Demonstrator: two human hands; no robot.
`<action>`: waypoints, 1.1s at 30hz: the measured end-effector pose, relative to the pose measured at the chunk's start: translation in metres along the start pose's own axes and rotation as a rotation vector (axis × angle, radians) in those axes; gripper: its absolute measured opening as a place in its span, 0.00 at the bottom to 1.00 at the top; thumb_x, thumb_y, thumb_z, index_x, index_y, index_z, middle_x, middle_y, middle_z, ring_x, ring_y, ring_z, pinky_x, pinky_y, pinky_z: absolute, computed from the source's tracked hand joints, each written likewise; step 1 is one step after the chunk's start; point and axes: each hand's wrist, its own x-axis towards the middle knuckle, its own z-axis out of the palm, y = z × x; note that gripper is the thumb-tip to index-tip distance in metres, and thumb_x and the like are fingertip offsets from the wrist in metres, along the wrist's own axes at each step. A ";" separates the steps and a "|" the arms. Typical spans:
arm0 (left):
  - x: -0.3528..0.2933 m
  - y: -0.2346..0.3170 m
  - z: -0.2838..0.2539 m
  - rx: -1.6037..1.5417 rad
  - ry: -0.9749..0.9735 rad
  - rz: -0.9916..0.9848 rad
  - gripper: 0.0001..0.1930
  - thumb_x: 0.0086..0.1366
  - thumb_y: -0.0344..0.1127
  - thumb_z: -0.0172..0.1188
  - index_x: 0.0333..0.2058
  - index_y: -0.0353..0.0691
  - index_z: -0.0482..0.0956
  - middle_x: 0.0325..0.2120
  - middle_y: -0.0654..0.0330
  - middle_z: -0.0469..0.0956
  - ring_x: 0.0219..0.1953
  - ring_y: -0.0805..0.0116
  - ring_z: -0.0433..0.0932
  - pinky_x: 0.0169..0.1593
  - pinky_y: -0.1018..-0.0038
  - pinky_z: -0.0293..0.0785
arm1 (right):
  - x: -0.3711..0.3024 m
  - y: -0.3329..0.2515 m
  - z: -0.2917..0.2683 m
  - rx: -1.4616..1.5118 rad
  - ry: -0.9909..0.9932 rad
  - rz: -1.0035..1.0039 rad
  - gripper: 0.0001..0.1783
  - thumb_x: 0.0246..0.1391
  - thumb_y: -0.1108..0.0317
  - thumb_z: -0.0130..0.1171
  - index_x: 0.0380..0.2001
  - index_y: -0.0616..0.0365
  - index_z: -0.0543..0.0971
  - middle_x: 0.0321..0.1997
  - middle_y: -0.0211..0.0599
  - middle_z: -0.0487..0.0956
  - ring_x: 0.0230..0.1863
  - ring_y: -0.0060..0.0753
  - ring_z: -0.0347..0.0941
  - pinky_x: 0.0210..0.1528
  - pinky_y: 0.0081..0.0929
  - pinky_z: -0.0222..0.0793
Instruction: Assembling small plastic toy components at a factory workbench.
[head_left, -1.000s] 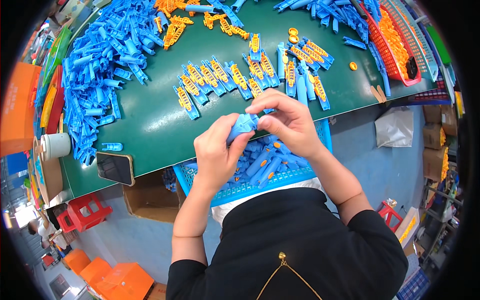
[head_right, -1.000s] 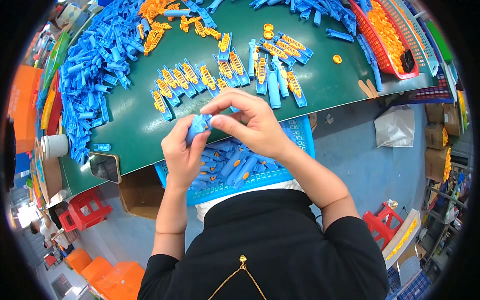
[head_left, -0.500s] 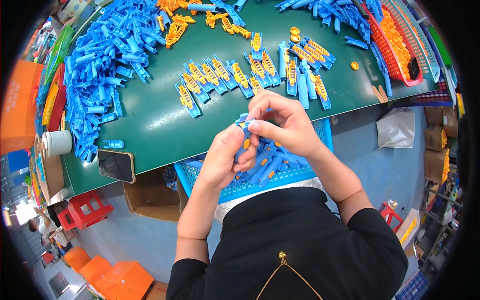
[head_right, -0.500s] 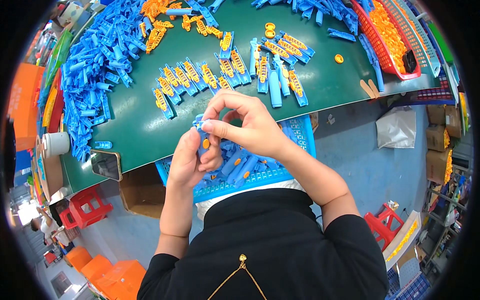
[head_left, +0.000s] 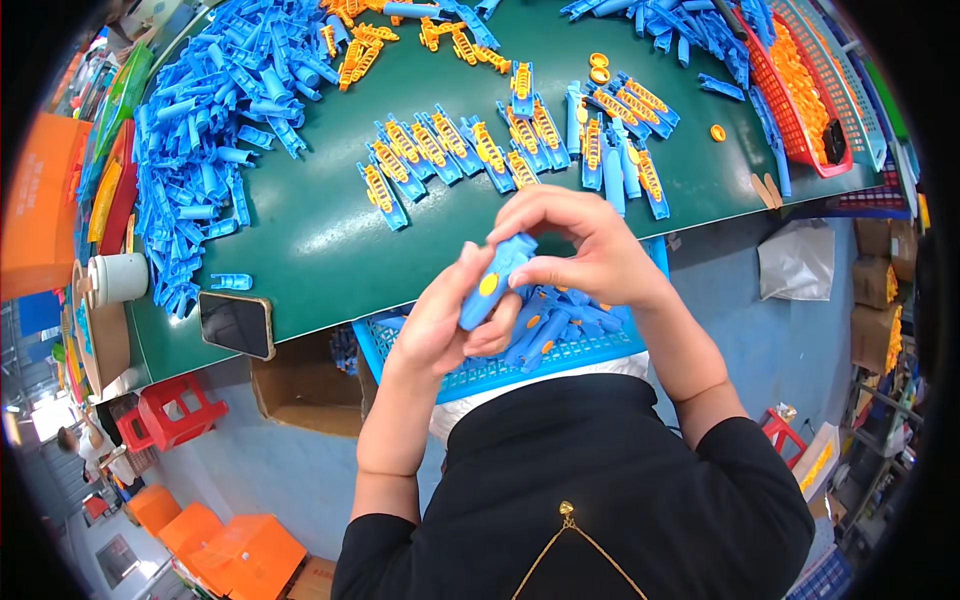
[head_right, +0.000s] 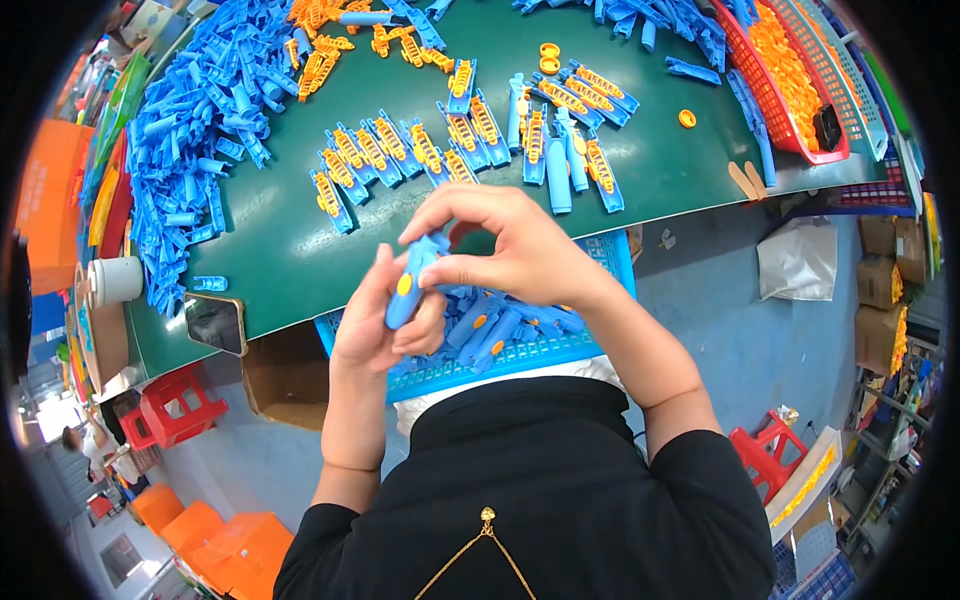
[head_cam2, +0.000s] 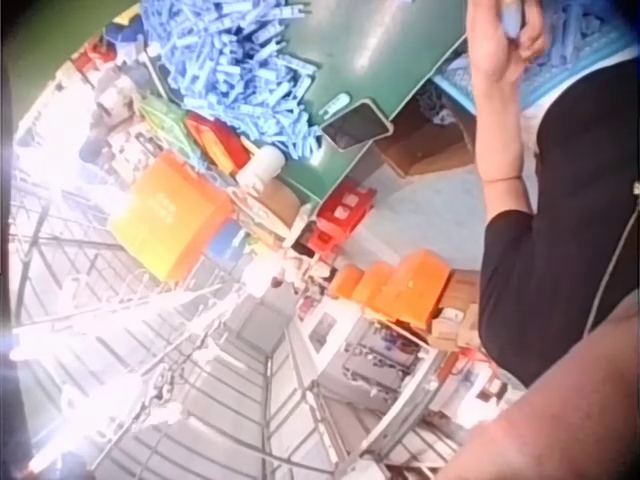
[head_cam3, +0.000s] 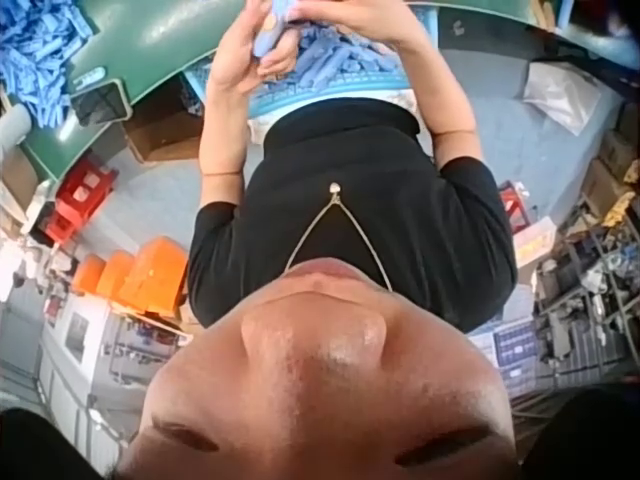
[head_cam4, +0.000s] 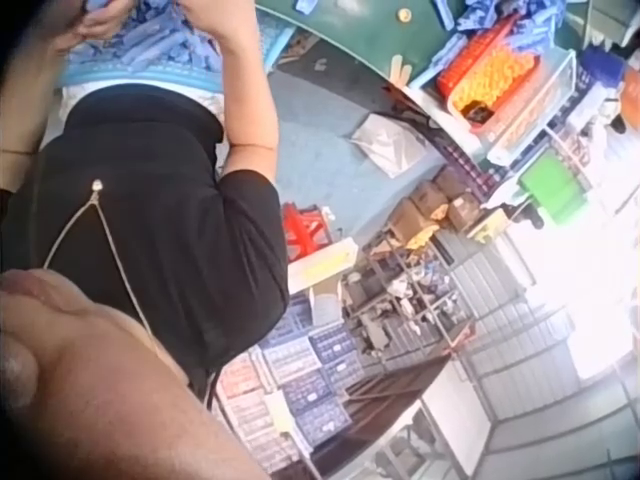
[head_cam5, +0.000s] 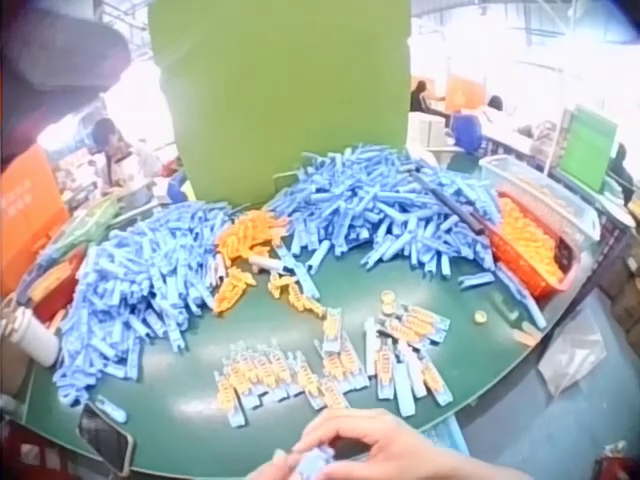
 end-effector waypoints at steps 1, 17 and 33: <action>0.000 0.000 0.004 -0.001 0.000 -0.001 0.23 0.69 0.55 0.34 0.37 0.39 0.66 0.10 0.67 0.62 0.09 0.81 0.56 0.14 0.83 0.51 | -0.001 0.001 -0.002 0.000 0.001 0.001 0.20 0.41 0.77 0.64 0.41 0.63 0.74 0.42 0.39 0.72 0.45 0.29 0.70 0.47 0.25 0.67; -0.028 0.074 -0.006 2.537 0.676 0.563 0.14 0.49 0.20 0.57 0.37 0.41 0.78 0.42 0.59 0.72 0.47 0.55 0.66 0.49 0.64 0.64 | -0.002 -0.010 -0.015 -0.507 -0.042 0.030 0.14 0.50 0.65 0.60 0.40 0.60 0.77 0.39 0.37 0.78 0.39 0.32 0.74 0.42 0.25 0.68; -0.022 0.036 -0.001 0.597 0.460 0.489 0.11 0.67 0.36 0.41 0.43 0.36 0.64 0.20 0.61 0.65 0.16 0.78 0.60 0.21 0.82 0.57 | 0.114 0.022 -0.157 -1.484 0.263 -0.399 0.14 0.43 0.74 0.61 0.38 0.52 0.77 0.38 0.27 0.73 0.41 0.31 0.70 0.43 0.26 0.69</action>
